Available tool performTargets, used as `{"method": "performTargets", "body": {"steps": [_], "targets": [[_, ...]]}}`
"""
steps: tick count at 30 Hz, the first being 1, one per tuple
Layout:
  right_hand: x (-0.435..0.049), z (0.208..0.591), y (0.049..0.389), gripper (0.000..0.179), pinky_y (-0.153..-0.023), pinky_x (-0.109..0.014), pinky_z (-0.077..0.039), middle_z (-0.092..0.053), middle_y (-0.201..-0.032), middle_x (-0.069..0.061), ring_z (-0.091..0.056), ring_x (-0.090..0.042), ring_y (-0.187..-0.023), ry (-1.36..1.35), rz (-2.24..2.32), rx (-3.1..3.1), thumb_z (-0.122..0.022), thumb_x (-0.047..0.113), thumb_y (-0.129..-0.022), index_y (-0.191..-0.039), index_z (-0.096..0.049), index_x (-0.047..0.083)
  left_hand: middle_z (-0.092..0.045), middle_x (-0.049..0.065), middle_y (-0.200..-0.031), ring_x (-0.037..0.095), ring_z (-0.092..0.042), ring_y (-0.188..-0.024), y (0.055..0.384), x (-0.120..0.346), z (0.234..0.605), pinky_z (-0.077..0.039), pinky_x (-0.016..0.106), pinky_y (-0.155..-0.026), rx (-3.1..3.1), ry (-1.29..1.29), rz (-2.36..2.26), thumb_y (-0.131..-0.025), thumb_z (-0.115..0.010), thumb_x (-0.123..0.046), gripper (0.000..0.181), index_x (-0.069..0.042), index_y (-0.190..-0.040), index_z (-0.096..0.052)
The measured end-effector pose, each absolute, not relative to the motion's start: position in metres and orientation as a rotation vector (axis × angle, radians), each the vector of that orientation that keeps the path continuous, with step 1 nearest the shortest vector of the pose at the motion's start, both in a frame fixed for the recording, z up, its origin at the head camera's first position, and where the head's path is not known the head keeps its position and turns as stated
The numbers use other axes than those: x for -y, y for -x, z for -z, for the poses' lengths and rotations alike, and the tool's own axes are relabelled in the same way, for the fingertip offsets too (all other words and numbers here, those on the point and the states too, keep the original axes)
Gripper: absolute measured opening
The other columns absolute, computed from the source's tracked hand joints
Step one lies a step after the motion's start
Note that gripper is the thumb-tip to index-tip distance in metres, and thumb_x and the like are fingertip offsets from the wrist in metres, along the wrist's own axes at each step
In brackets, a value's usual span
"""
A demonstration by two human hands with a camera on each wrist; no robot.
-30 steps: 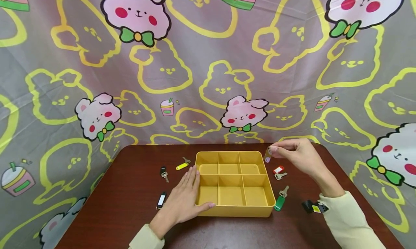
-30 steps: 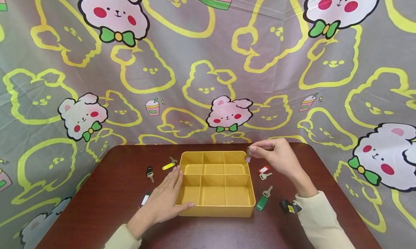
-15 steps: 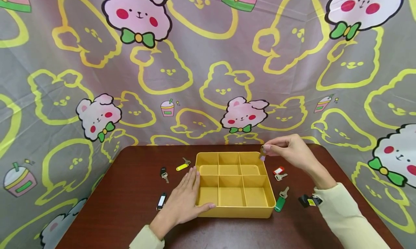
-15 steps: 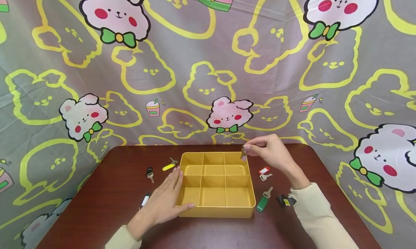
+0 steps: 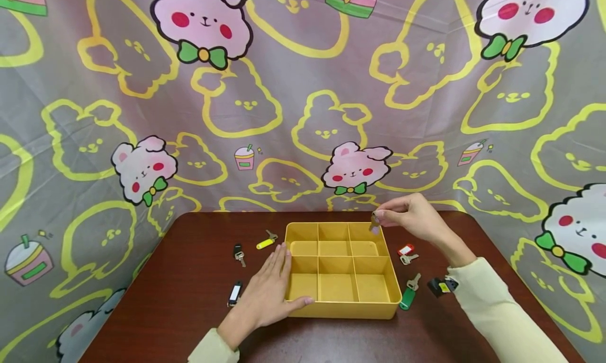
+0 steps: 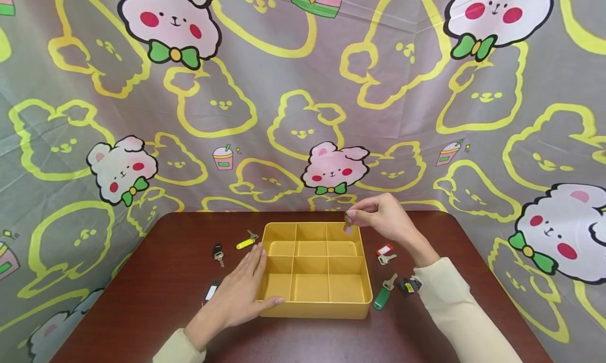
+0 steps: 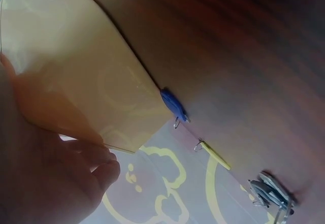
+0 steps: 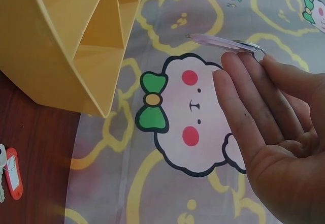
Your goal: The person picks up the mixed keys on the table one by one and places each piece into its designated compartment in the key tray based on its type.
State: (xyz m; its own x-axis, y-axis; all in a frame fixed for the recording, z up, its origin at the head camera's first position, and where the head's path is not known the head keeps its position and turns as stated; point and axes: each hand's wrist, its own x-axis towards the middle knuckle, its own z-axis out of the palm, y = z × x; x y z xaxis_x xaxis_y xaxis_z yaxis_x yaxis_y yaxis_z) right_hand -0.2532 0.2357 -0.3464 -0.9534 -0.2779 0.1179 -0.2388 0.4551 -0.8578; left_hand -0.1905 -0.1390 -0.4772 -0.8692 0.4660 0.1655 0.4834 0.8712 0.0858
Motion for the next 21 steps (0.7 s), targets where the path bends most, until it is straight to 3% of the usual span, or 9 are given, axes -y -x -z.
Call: {"method": "performTargets", "body": {"steps": [7,15,21], "targets": [[-0.233,0.344,0.26,0.03,-0.085,-0.034,-0.066,-0.08,-0.108,-0.021,-0.081,-0.031,-0.097,0.481,1.516,-2.638,-0.073,0.017,-0.1,-0.12,-0.076,-0.006,-0.015,0.022,-0.176,0.032,-0.015,-0.166,0.19,0.14,0.477,-0.027,0.046,-0.133,2.904,0.742,0.172,-0.091,-0.04,-0.089,0.118,0.001,-0.165,-0.024],[-0.232,0.346,0.269,0.026,-0.082,-0.034,-0.067,-0.08,-0.107,-0.021,-0.082,-0.029,-0.094,0.482,1.483,-2.638,-0.072,0.014,-0.1,-0.117,-0.077,-0.005,-0.014,0.022,-0.176,0.032,-0.014,-0.166,0.191,0.14,0.476,-0.026,0.046,-0.133,2.9,0.745,0.2,-0.091,-0.046,-0.086,0.116,0.002,-0.165,-0.024],[-0.231,0.352,0.274,0.023,-0.081,-0.033,-0.067,-0.08,-0.106,-0.022,-0.081,-0.031,-0.096,0.472,1.498,-2.607,-0.071,0.013,-0.101,-0.112,-0.078,-0.006,-0.011,0.021,-0.176,0.032,-0.013,-0.166,0.19,0.139,0.475,-0.025,0.046,-0.134,2.905,0.752,0.194,-0.091,-0.037,-0.091,0.12,0.002,-0.165,-0.022]]}}
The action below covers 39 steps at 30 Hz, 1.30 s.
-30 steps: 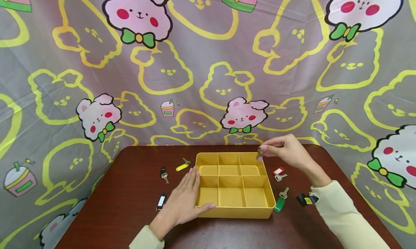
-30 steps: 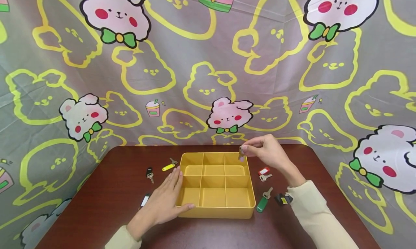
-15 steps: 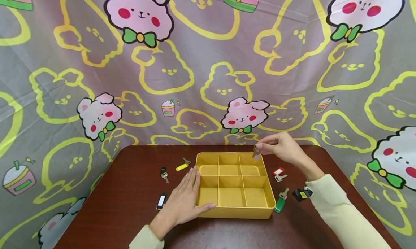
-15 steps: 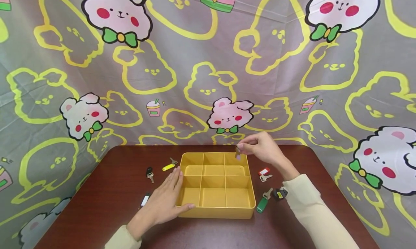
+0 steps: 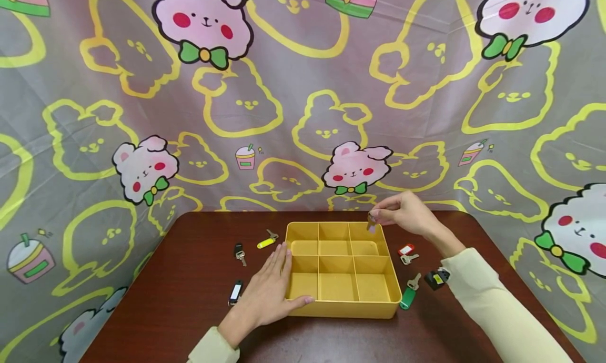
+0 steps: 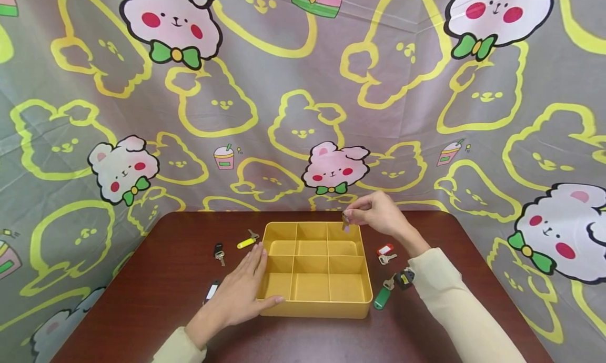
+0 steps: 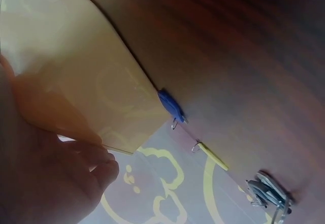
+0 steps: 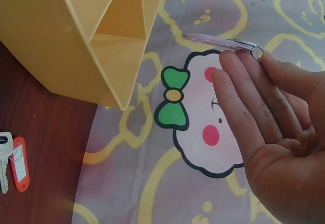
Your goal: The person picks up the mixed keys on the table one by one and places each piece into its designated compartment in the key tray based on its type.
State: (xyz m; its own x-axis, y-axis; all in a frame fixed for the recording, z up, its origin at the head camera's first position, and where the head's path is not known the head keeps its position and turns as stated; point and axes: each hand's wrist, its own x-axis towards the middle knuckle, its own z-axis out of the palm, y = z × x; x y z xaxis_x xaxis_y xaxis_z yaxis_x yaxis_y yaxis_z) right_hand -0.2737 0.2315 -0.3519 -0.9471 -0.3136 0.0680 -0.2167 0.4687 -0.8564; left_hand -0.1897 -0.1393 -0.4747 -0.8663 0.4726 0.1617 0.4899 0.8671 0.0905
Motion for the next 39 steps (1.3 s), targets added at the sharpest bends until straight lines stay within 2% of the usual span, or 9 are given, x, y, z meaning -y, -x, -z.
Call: {"method": "performTargets", "body": {"steps": [5,9,16,20,25,28,39], "targets": [[-0.231,0.356,0.278,0.022,-0.081,-0.034,-0.067,-0.08,-0.103,-0.022,-0.081,-0.033,-0.096,0.479,1.5,-2.587,-0.071,0.013,-0.101,-0.11,-0.078,-0.006,-0.01,0.021,-0.177,0.032,-0.012,-0.166,0.189,0.14,0.473,-0.025,0.046,-0.134,2.919,0.749,0.196,-0.09,-0.034,-0.092,0.121,0.001,-0.165,-0.021],[-0.23,0.358,0.28,0.021,-0.084,-0.039,-0.067,-0.081,-0.101,-0.022,-0.08,-0.036,-0.098,0.477,1.484,-2.577,-0.07,0.011,-0.1,-0.109,-0.078,-0.007,-0.01,0.02,-0.177,0.03,-0.011,-0.166,0.189,0.14,0.474,-0.026,0.046,-0.134,2.931,0.746,0.202,-0.09,-0.036,-0.092,0.12,0.0,-0.166,-0.021],[-0.228,0.362,0.283,0.02,-0.081,-0.035,-0.067,-0.082,-0.102,-0.018,-0.079,-0.039,-0.1,0.45,1.412,-2.612,-0.069,0.012,-0.101,-0.109,-0.079,-0.004,-0.012,0.021,-0.177,0.03,-0.011,-0.166,0.189,0.139,0.477,-0.027,0.046,-0.133,2.929,0.741,0.193,-0.09,-0.036,-0.092,0.12,0.0,-0.165,-0.023],[-0.226,0.365,0.285,0.02,-0.084,-0.042,-0.067,-0.082,-0.101,-0.018,-0.079,-0.039,-0.099,0.453,1.399,-2.617,-0.069,0.011,-0.102,-0.108,-0.079,-0.004,-0.01,0.02,-0.177,0.03,-0.011,-0.166,0.189,0.14,0.476,-0.025,0.045,-0.134,2.93,0.742,0.168,-0.089,-0.033,-0.093,0.121,0.0,-0.166,-0.021],[-0.223,0.367,0.288,0.02,-0.086,-0.048,-0.066,-0.082,-0.101,-0.018,-0.079,-0.038,-0.098,0.448,1.389,-2.615,-0.068,0.011,-0.102,-0.109,-0.079,-0.004,-0.01,0.02,-0.177,0.03,-0.011,-0.166,0.189,0.14,0.475,-0.025,0.046,-0.134,2.939,0.738,0.184,-0.09,-0.037,-0.091,0.119,0.0,-0.166,-0.021],[-0.222,0.367,0.29,0.019,-0.086,-0.049,-0.066,-0.082,-0.101,-0.018,-0.079,-0.039,-0.099,0.451,1.374,-2.62,-0.069,0.012,-0.102,-0.109,-0.079,-0.003,-0.011,0.021,-0.177,0.03,-0.011,-0.166,0.188,0.139,0.475,-0.025,0.046,-0.134,2.939,0.736,0.208,-0.091,-0.041,-0.089,0.118,0.0,-0.166,-0.022],[-0.216,0.367,0.293,0.019,-0.084,-0.048,-0.066,-0.082,-0.097,-0.016,-0.08,-0.036,-0.093,0.485,1.294,-2.655,-0.071,0.013,-0.101,-0.106,-0.081,-0.001,-0.013,0.021,-0.176,0.032,-0.014,-0.166,0.189,0.139,0.477,-0.027,0.046,-0.133,2.928,0.728,0.205,-0.092,-0.042,-0.088,0.116,0.002,-0.164,-0.026]]}}
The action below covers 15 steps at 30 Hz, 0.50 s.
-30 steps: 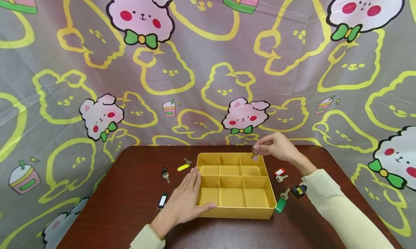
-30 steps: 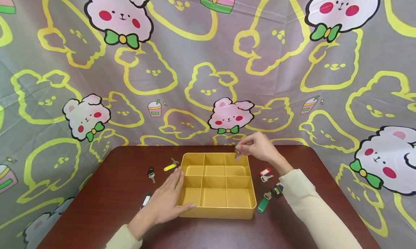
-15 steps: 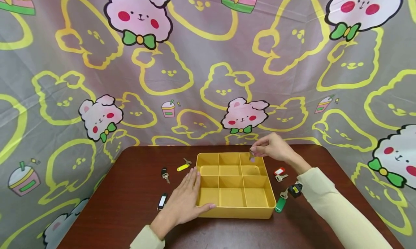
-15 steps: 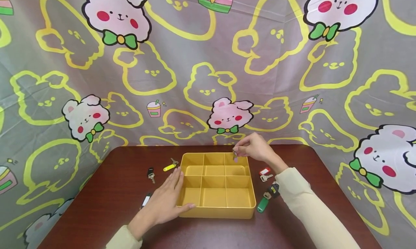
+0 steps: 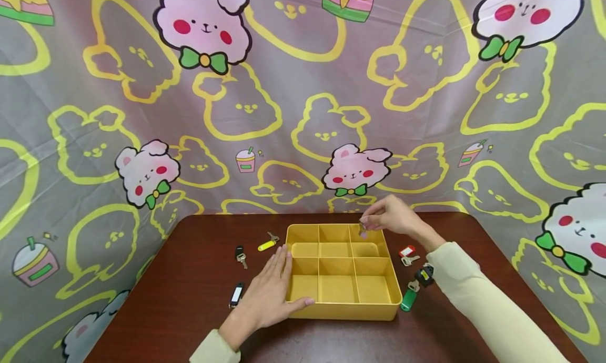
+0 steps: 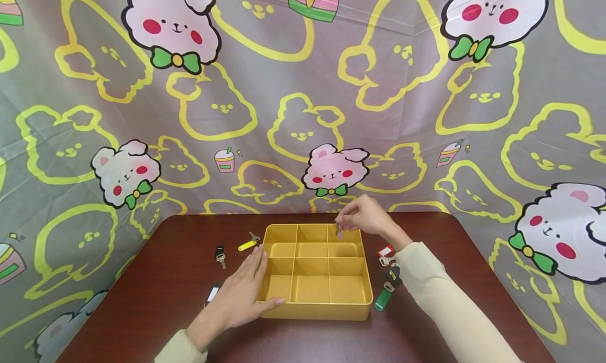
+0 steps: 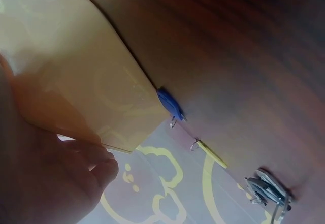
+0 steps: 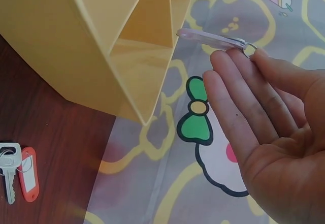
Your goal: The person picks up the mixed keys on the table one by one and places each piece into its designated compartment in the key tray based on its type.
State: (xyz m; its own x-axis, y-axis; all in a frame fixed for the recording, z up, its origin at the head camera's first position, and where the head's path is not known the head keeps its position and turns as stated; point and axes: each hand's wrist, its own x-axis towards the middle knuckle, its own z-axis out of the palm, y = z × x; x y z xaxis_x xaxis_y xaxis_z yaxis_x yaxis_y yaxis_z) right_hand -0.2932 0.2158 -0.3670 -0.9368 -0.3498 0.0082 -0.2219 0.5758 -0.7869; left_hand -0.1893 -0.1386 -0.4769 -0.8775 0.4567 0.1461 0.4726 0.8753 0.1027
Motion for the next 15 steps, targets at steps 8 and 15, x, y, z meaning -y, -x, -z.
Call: {"method": "performTargets", "body": {"steps": [8,15], "targets": [[-0.21,0.375,0.299,0.015,-0.081,-0.048,-0.067,-0.082,-0.091,-0.012,-0.08,-0.035,-0.089,0.478,1.24,-2.678,-0.07,0.009,-0.1,-0.099,-0.082,0.001,-0.013,0.022,-0.176,0.033,-0.015,-0.166,0.189,0.139,0.477,-0.026,0.046,-0.133,2.924,0.734,0.219,-0.092,-0.042,-0.088,0.117,0.002,-0.165,-0.023],[-0.207,0.381,0.302,0.015,-0.081,-0.048,-0.067,-0.082,-0.091,-0.011,-0.08,-0.034,-0.087,0.444,1.231,-2.662,-0.069,0.007,-0.1,-0.097,-0.082,0.001,-0.014,0.022,-0.176,0.033,-0.015,-0.166,0.188,0.14,0.477,-0.026,0.045,-0.133,2.918,0.74,0.22,-0.092,-0.042,-0.088,0.117,0.001,-0.165,-0.023]]}}
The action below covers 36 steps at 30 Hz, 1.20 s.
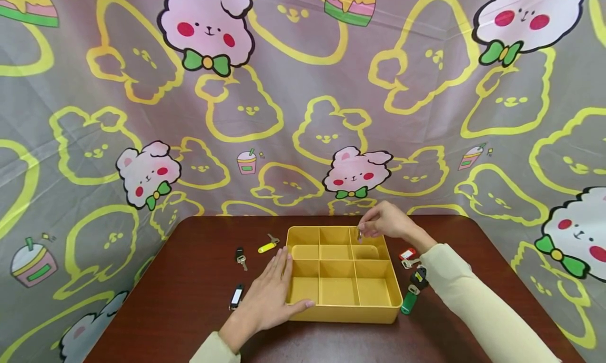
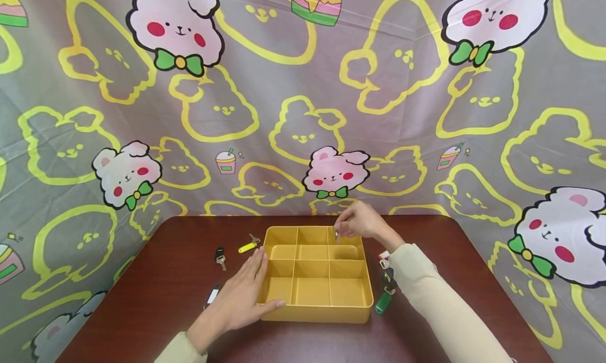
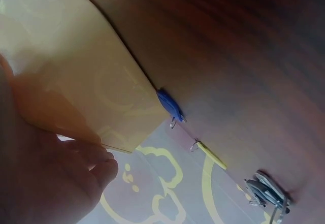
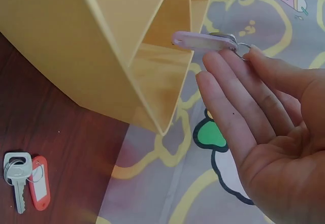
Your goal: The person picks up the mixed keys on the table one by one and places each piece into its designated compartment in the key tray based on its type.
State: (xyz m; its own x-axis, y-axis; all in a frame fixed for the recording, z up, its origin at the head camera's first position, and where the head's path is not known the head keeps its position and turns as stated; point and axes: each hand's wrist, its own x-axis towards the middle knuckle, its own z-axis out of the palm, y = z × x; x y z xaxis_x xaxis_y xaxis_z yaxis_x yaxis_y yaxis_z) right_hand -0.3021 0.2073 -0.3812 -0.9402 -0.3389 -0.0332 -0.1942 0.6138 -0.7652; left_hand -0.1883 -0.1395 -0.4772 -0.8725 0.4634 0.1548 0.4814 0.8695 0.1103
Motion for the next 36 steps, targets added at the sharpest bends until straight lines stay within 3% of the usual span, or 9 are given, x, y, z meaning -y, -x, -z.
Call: {"method": "performTargets", "body": {"steps": [14,18,26,36], "targets": [[-0.2003,0.3868,0.3025,0.019,-0.079,-0.048,-0.067,-0.08,-0.099,-0.025,-0.08,-0.037,-0.088,0.426,1.291,-2.625,-0.071,0.008,-0.099,-0.106,-0.078,-0.008,-0.014,0.022,-0.176,0.032,-0.013,-0.166,0.1891,0.1395,0.4779,-0.027,0.046,-0.133,2.921,0.742,0.217,-0.092,-0.042,-0.088,0.117,0.001,-0.165,-0.023],[-0.1996,0.3878,0.3028,0.018,-0.079,-0.047,-0.067,-0.08,-0.097,-0.024,-0.08,-0.033,-0.085,0.431,1.278,-2.635,-0.072,0.009,-0.099,-0.104,-0.079,-0.007,-0.014,0.023,-0.176,0.032,-0.014,-0.166,0.1902,0.1392,0.4786,-0.027,0.046,-0.133,2.918,0.741,0.213,-0.092,-0.046,-0.086,0.116,0.002,-0.165,-0.024],[-0.2012,0.3849,0.2989,0.018,-0.078,-0.046,-0.067,-0.081,-0.098,-0.022,-0.08,-0.033,-0.088,0.445,1.248,-2.643,-0.072,0.012,-0.099,-0.102,-0.081,-0.003,-0.014,0.022,-0.176,0.031,-0.014,-0.166,0.189,0.1389,0.479,-0.027,0.045,-0.133,2.915,0.731,0.203,-0.091,-0.038,-0.09,0.118,0.001,-0.165,-0.024],[-0.2048,0.3779,0.294,0.012,-0.073,-0.03,-0.066,-0.082,-0.098,-0.017,-0.077,-0.013,-0.077,0.476,1.191,-2.692,-0.074,0.012,-0.098,-0.099,-0.083,0.004,-0.014,0.022,-0.176,0.031,-0.014,-0.166,0.1897,0.1381,0.4789,-0.027,0.045,-0.133,2.911,0.732,0.186,-0.091,-0.038,-0.09,0.119,0.002,-0.164,-0.027]]}}
